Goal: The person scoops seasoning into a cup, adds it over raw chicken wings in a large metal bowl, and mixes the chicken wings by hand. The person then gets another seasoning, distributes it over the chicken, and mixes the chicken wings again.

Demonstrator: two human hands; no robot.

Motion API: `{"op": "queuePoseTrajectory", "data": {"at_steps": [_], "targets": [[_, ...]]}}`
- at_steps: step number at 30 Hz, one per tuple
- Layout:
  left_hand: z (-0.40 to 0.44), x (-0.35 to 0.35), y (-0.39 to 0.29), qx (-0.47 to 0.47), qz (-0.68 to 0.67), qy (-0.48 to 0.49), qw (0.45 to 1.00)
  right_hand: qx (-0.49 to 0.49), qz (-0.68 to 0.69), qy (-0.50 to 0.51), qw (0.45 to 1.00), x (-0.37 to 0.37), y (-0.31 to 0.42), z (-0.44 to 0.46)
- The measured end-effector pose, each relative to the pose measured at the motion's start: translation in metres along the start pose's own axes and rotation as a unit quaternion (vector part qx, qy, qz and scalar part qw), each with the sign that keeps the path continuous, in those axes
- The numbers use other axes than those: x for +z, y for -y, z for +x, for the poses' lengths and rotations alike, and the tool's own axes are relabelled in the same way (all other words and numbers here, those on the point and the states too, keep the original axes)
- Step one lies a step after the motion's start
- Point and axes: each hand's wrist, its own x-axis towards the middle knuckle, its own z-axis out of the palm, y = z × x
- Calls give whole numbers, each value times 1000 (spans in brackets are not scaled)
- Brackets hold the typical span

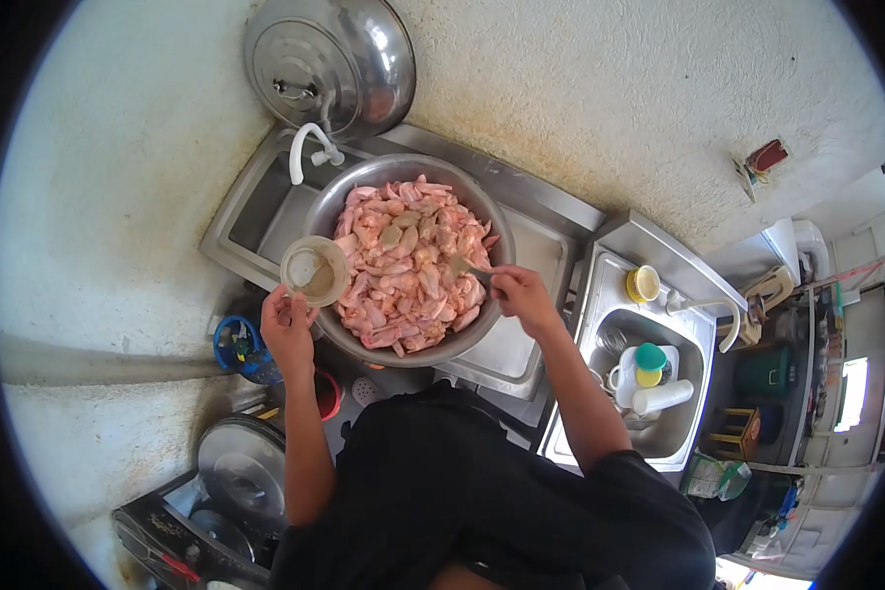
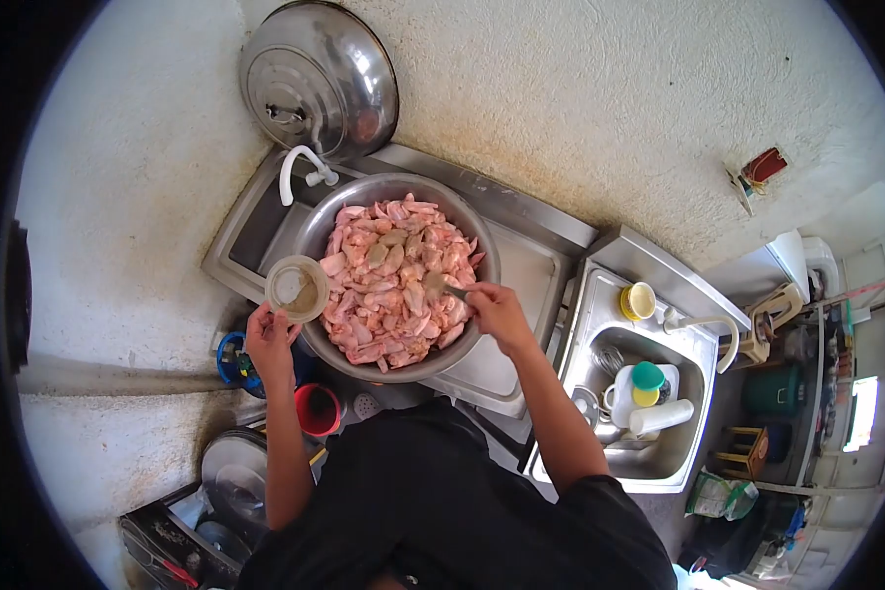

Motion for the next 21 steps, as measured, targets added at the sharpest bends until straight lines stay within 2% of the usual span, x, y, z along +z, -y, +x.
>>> {"op": "queuePoseTrajectory", "data": {"at_steps": [8,11,12,16,21], "targets": [[-4,1,-1,-7,-21,-4,1000,-12,31,55,998,47,-2,30],[-7,-1,-4,-11,-26,-12,1000,-55,-14,90,994,65,3,44],[-8,-3,-3,-6,-30,-13,999,-45,-10,44,998,67,11,46],[-11,-13,-3,2,-39,-26,999,-56,-85,106,989,74,12,30],[-16,-26,-9,-2,-42,-50,998,-13,-103,115,988,56,-5,14]]}}
